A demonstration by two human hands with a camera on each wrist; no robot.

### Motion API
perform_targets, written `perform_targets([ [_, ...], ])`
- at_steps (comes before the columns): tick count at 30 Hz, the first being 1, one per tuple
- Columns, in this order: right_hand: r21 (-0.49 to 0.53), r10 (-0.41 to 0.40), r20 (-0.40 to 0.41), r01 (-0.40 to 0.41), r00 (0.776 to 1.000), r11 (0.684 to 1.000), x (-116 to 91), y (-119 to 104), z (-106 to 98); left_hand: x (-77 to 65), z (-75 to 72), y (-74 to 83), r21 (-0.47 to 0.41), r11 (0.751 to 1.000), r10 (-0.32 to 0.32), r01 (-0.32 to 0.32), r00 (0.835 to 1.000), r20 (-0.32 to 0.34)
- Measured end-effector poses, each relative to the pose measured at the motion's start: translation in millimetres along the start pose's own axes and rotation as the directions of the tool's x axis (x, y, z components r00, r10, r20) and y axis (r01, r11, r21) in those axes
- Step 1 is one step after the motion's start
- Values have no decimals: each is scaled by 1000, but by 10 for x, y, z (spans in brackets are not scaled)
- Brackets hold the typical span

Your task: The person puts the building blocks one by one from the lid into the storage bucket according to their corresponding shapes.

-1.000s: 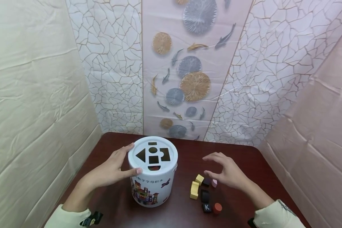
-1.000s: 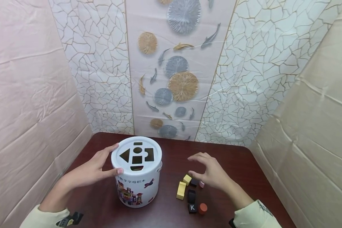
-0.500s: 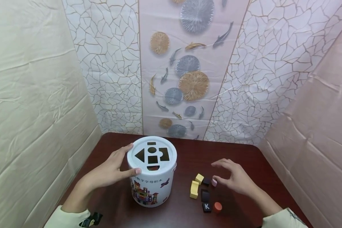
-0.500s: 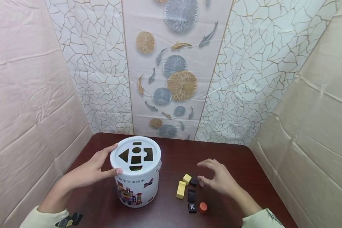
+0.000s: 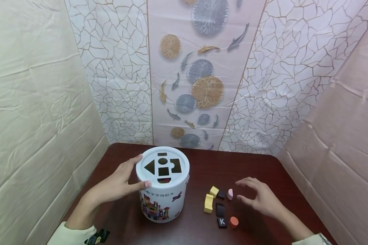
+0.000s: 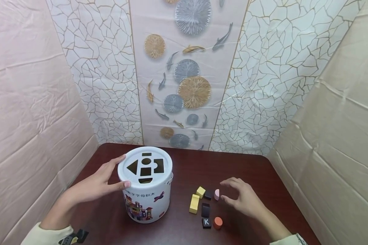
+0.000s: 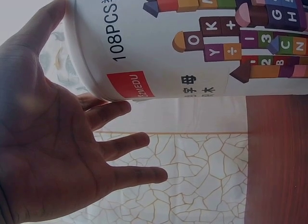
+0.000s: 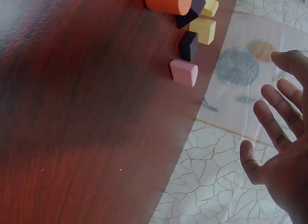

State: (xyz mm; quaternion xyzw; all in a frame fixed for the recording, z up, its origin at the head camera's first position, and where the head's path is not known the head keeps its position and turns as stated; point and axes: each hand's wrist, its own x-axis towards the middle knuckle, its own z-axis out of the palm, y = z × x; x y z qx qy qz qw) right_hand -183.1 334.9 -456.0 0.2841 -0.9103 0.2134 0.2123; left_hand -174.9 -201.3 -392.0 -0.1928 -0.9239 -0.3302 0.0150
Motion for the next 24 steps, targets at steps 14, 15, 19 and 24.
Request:
perform_targets([
  [14, 24, 16, -14, -16, 1000, 1000, -77, 82, 103, 2, -2, -8, -7, 1000, -15, 15, 1000, 8],
  [15, 23, 22, -10, -22, 1000, 999, -72, 91, 121, 1, -3, -7, -10, 1000, -15, 15, 1000, 9],
  [19, 36, 40, 3, -40, 999, 999, -51, 127, 188, 1, -8, -2, -12, 1000, -17, 17, 1000, 8],
  [24, 45, 42, 0, -42, 999, 998, -38, 190, 269, 3, -4, 2, -15, 1000, -22, 22, 1000, 15],
])
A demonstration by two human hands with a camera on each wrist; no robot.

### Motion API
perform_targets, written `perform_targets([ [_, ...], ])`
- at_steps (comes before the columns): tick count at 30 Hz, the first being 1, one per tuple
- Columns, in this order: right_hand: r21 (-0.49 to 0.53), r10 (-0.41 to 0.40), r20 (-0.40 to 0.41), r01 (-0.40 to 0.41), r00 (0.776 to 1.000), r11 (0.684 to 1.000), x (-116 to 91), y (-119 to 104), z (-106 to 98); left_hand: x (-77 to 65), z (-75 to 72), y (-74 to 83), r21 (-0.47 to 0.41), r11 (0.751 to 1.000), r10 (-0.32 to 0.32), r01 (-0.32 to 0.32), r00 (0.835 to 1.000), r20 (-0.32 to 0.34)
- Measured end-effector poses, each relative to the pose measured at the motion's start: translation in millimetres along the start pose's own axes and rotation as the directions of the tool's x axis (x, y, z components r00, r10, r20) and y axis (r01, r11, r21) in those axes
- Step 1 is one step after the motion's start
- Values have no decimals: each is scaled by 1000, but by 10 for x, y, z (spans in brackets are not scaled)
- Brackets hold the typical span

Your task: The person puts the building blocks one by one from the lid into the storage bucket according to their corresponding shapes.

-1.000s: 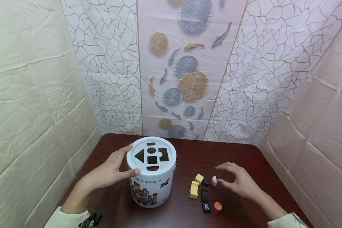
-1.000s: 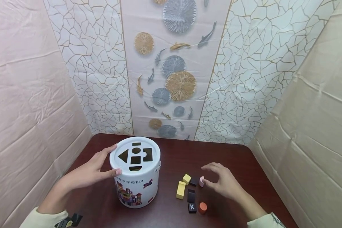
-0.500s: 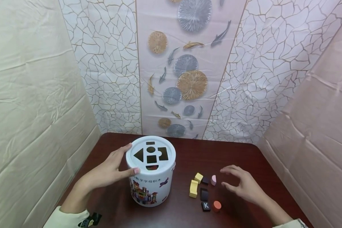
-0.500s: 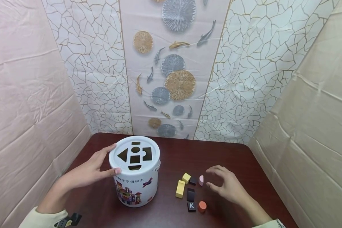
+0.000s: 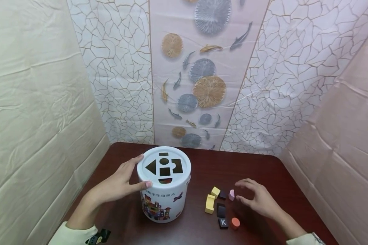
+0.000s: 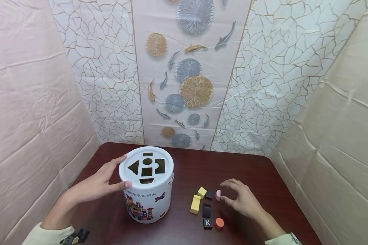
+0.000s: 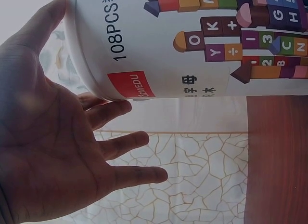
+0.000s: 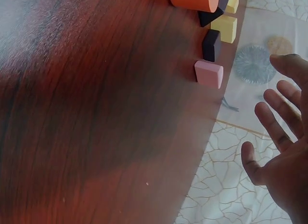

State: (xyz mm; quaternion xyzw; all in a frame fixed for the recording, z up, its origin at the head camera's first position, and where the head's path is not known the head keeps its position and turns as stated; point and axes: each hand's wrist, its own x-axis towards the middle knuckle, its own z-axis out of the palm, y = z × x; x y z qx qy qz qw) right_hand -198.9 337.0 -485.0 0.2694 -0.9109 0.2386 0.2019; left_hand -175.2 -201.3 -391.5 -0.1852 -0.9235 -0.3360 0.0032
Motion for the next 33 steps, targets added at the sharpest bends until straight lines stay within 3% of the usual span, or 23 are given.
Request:
perform_targets([
  [20, 17, 87, 83, -88, 993, 996, 12, 185, 263, 8, 25, -25, -4, 1000, 13, -13, 1000, -5],
  [33, 1, 184, 174, -187, 967, 982, 74, 287, 401, -2, 12, -31, -17, 1000, -1, 0, 1000, -7],
])
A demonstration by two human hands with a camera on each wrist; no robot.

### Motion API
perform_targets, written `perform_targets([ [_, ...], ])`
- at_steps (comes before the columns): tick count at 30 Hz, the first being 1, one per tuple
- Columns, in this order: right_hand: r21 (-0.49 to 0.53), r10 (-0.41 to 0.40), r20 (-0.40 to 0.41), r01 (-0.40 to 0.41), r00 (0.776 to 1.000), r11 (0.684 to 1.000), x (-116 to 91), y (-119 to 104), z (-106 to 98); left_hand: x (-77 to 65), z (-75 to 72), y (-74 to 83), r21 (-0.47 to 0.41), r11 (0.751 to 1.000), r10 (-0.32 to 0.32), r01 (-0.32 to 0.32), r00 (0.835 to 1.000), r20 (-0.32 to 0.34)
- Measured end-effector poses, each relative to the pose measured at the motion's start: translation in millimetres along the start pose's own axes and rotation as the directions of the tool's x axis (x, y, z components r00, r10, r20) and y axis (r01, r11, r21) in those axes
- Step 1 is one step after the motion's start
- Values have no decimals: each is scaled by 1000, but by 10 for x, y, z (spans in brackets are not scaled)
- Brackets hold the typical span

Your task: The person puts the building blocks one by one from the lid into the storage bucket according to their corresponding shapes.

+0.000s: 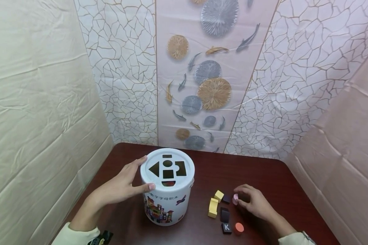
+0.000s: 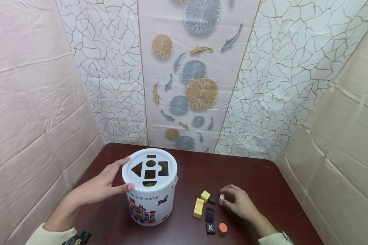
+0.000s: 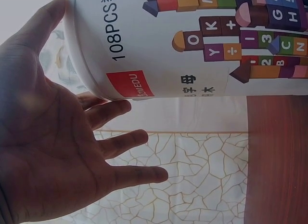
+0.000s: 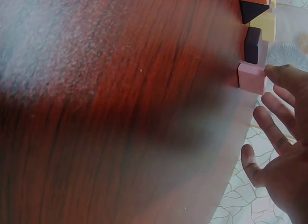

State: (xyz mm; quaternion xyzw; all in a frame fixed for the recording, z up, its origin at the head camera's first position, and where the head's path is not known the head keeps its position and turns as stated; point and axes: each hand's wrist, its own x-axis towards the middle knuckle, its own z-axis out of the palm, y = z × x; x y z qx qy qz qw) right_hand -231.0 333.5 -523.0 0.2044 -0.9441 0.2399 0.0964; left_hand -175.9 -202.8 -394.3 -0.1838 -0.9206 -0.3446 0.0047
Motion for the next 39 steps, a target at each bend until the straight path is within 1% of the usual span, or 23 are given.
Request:
perform_targets([
  [2, -2, 21, 18, -21, 1000, 1000, 0, 0, -1, 1, -1, 5, 2, 1000, 0, 0, 1000, 1],
  [9, 6, 20, 40, -20, 999, 1000, -18, 16, -27, 4, -10, 25, 10, 1000, -4, 4, 1000, 5],
  [12, 6, 37, 58, -37, 998, 999, -28, 28, -38, 1, -13, 27, 12, 1000, -5, 5, 1000, 5],
  [21, 10, 29, 26, -29, 999, 1000, -62, 50, -55, 12, -24, 41, 9, 1000, -5, 5, 1000, 9],
  [26, 9, -5, -9, 6, 1000, 1000, -95, 17, -79, -2, -14, 34, 6, 1000, -2, 2, 1000, 7],
  [31, 51, -55, -60, 58, 997, 997, -101, -44, -126, -7, -13, 28, 5, 1000, 0, 0, 1000, 1],
  [39, 64, -117, -102, 123, 988, 990, -75, -121, -165, -10, -7, 18, -4, 1000, -3, 3, 1000, 6],
])
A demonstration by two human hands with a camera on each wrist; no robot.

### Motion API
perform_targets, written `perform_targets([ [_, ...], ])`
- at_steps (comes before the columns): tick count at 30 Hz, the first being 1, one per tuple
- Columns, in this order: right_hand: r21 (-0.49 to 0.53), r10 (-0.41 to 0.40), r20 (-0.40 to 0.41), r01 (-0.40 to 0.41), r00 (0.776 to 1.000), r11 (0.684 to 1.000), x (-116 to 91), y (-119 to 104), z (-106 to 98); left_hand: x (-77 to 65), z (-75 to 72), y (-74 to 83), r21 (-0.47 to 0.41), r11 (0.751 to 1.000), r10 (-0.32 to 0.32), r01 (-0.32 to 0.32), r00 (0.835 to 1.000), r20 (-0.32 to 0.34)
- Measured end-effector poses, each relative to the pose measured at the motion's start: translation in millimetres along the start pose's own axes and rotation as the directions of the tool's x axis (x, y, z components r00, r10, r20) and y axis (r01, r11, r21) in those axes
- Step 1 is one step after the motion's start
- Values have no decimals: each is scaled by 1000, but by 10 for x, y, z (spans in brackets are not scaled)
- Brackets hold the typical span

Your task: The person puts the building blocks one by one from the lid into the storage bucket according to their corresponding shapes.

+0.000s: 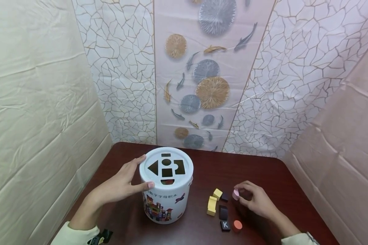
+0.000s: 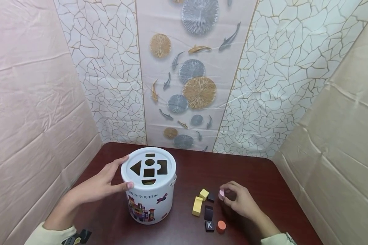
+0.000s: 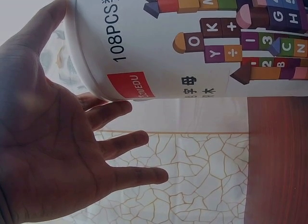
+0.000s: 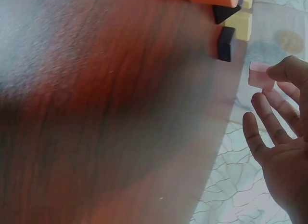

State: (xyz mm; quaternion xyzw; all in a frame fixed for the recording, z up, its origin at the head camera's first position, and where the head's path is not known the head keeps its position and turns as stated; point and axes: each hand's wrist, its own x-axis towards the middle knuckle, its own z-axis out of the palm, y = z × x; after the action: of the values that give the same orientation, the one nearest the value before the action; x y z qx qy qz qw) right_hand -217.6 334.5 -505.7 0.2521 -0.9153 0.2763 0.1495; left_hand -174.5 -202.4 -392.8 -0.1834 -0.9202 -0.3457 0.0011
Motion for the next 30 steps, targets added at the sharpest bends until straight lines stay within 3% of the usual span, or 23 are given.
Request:
perform_targets([
  [7, 0, -82, -45, 82, 996, 997, 123, -189, -82, -7, 17, -24, 4, 1000, 14, -14, 1000, -8],
  [19, 51, -238, -84, 242, 968, 969, 403, -607, -312, -9, 5, -13, 11, 1000, 14, -14, 1000, -13],
  [30, 115, -258, -36, 261, 965, 959, 558, -834, -447, -10, -5, -8, 2, 1000, 0, 0, 1000, -1],
])
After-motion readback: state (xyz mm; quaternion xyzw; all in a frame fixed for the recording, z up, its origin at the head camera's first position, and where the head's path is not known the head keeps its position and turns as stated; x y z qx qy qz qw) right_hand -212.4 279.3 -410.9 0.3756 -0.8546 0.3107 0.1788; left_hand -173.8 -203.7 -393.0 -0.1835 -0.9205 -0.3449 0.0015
